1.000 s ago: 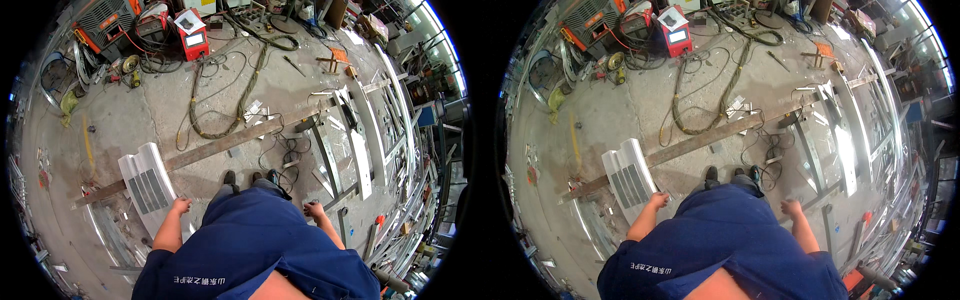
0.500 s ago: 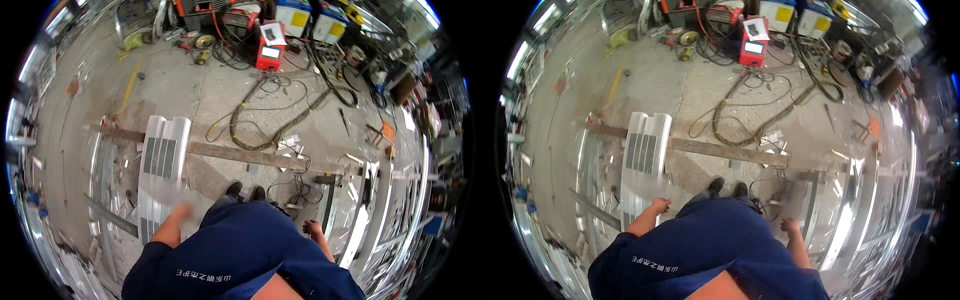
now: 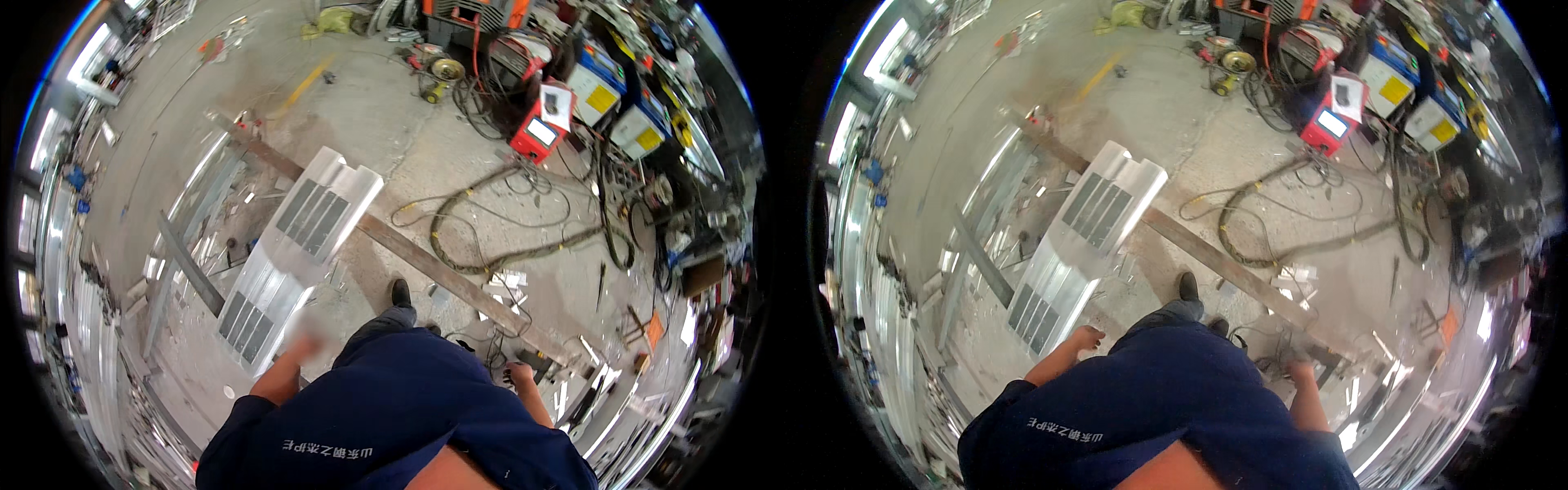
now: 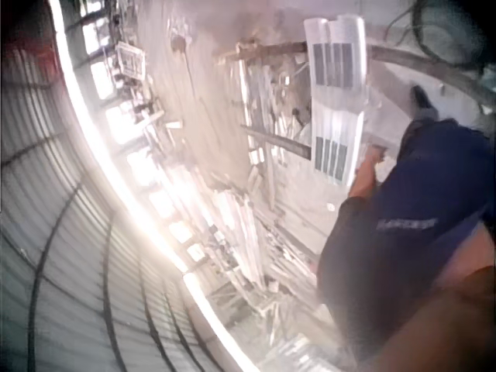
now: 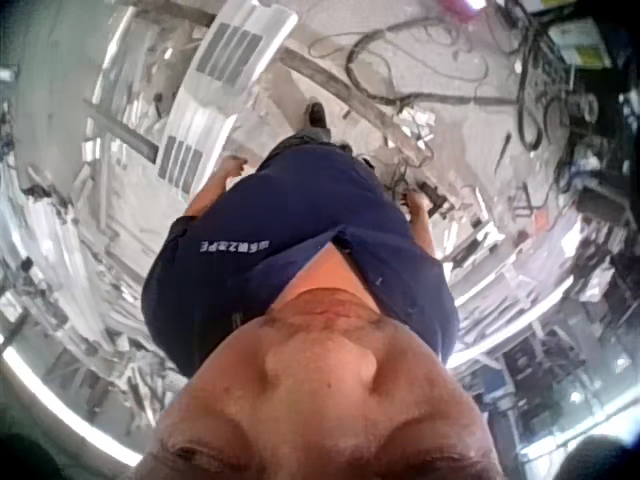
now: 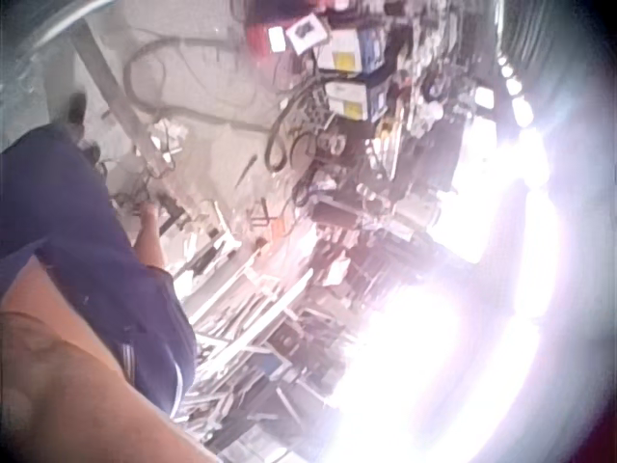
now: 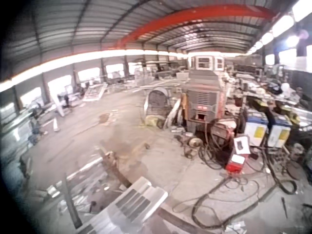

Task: The person walks through a workshop, picks up a metal frame and a metal strip, and places the strip onto the frame. They then pick up a nail gun and appear to prepare to fasten the strip to the frame.

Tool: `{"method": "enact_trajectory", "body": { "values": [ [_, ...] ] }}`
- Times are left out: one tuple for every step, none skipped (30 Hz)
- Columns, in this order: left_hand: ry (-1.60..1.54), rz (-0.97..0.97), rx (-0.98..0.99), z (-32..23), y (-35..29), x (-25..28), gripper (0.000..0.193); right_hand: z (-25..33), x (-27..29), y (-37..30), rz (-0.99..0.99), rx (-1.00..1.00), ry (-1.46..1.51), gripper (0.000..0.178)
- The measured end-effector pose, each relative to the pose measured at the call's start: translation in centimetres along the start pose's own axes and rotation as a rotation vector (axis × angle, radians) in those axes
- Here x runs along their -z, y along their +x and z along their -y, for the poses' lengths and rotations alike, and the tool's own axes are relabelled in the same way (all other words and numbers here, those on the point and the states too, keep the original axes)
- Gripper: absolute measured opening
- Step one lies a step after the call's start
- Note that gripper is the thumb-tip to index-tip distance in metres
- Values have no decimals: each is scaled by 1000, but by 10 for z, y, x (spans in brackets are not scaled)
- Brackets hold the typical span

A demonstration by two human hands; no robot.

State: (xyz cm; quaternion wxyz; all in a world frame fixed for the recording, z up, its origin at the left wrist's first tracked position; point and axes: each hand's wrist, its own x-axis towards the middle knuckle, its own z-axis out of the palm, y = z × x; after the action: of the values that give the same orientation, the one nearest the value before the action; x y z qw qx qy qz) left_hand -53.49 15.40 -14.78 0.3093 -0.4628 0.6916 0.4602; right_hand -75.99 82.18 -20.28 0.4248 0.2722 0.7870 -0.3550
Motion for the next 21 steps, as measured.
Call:
{"method": "enact_trajectory", "body": {
  "values": [
    [-38, -14, 77, 1, -6, 5, 40, 57, -6, -18, 0, -18, 71, 33],
    [-63, 33, 35, 15, 6, 4, 31, 72, -1, -14, -5, 23, 109, 33],
    [-89, 72, -4, 34, 22, 4, 22, 83, -3, -9, 0, 65, 146, 33],
    [-93, 111, 72, 5, 40, -22, 30, 47, 41, 29, -84, 134, 41, 22],
    [-73, 26, 196, -8, 31, -12, 38, 94, 24, 22, -24, 117, 51, 23],
    [-194, -51, 61, 56, 59, -14, 37, 134, 10, 3, 64, 72, 52, 24],
    [-297, -105, -95, 102, 81, -6, 37, 187, -4, -27, 144, 31, 61, 25],
    [-245, -111, -251, 80, 97, -23, 37, 188, 15, -20, 52, 185, -84, 27],
    [-170, -82, -216, 62, 101, -20, 38, 211, 25, -17, 9, 216, -83, 27],
    [-101, -35, -137, 37, 100, -14, 39, 228, 31, -16, -31, 236, -71, 27],
    [-44, 13, -67, 4, 93, -6, 40, 241, 34, -17, -69, 251, -58, 27],
    [-47, 42, -32, -32, 76, 4, 42, 251, 37, -18, -88, 249, -49, 27],
    [-143, 10, -63, -48, 69, 15, 41, 262, 39, -18, -99, 251, -40, 27],
    [-235, -16, -102, -65, 64, 27, 40, 268, 45, -14, -45, 217, -46, 27],
    [-331, -66, -138, -72, 68, 31, 38, 273, 53, -6, 6, 182, -58, 27],
    [-432, -119, -166, -76, 71, 32, 37, 276, 59, -2, 60, 145, -75, 28],
    [-517, -147, -153, -92, 60, 43, 35, 282, 61, -2, 47, 89, -170, 29],
    [-639, -155, -120, -83, 68, 43, 34, 299, 62, 1, 41, 42, -270, 31],
    [-757, -158, -89, -70, 79, 38, 33, 314, 62, 2, 29, -9, -366, 32],
    [-837, -146, -46, -55, 87, 34, 32, 331, 63, 1, 31, -52, -483, 33],
    [-916, -144, 0, -37, 89, 29, 31, 358, 55, -4, 5, -101, -511, 33]
  ]
}}
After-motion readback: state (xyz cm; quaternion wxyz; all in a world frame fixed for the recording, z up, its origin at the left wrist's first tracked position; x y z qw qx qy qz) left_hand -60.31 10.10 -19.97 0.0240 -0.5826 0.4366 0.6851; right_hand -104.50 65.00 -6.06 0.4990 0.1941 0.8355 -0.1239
